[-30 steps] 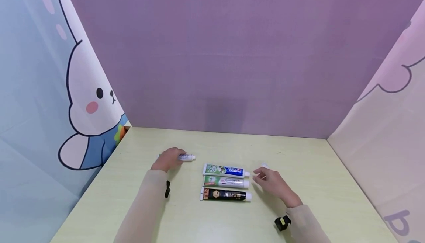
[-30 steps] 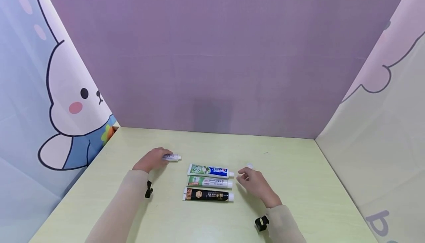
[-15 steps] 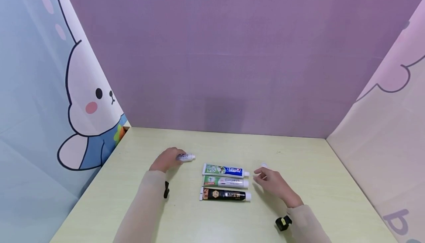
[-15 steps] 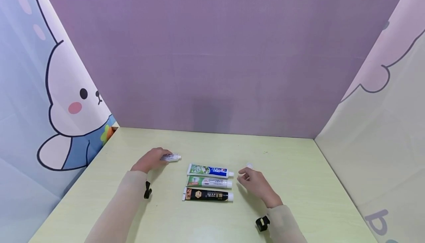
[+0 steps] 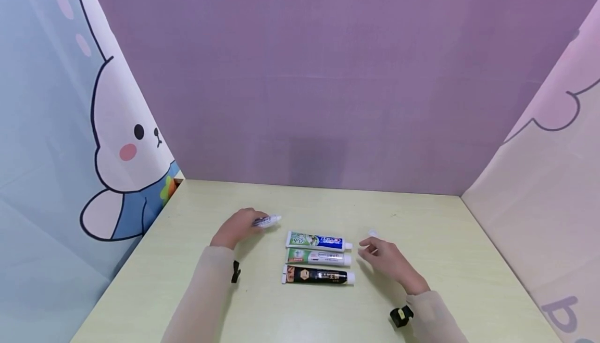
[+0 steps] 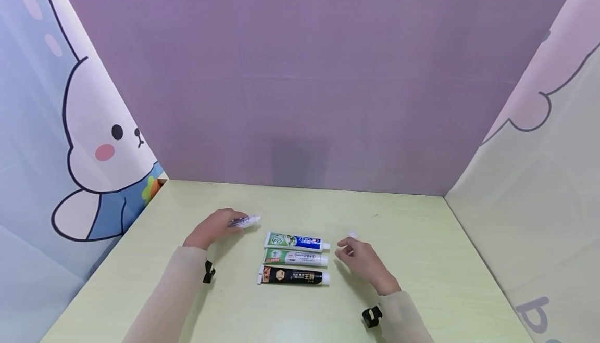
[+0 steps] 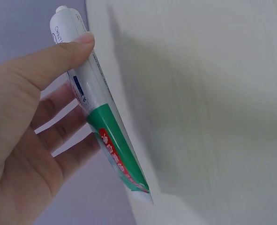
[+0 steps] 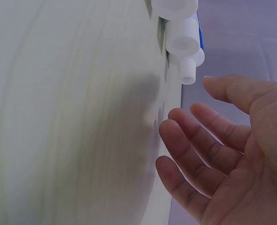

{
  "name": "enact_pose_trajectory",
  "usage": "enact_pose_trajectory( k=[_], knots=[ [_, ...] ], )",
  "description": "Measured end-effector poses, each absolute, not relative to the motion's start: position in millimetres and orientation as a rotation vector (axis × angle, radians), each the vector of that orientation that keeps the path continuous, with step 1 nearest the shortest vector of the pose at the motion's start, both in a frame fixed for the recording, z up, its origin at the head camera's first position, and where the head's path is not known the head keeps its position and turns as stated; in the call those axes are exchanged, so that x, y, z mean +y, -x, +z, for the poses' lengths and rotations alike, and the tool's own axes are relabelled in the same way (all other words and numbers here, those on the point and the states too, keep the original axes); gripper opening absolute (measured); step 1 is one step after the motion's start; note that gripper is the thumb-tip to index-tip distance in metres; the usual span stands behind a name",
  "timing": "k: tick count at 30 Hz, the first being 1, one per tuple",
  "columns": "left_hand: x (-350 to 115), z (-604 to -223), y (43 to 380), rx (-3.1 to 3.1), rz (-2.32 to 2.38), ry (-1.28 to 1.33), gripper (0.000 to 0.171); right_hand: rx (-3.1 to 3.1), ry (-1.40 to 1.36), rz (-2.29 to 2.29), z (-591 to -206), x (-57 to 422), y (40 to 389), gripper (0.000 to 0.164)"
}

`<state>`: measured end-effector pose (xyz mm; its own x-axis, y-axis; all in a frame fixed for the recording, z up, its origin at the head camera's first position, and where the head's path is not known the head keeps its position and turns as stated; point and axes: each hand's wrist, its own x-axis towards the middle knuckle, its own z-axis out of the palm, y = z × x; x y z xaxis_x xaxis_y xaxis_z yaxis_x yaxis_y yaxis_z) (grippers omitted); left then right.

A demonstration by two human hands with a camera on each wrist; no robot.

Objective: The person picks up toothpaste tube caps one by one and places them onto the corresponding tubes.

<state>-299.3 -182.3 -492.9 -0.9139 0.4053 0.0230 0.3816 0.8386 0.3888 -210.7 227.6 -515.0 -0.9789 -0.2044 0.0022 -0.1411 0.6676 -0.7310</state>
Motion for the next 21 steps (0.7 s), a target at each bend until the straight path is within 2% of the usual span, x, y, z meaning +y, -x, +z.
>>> enact_pose_trajectory(
  k=[21],
  knots=[
    [-155.6,-466.5,269.9,3.011,0.595,-0.962,0.038,2.842,0.259,-1.212,-516.2,233.9,216.5,0.024]
  ],
)
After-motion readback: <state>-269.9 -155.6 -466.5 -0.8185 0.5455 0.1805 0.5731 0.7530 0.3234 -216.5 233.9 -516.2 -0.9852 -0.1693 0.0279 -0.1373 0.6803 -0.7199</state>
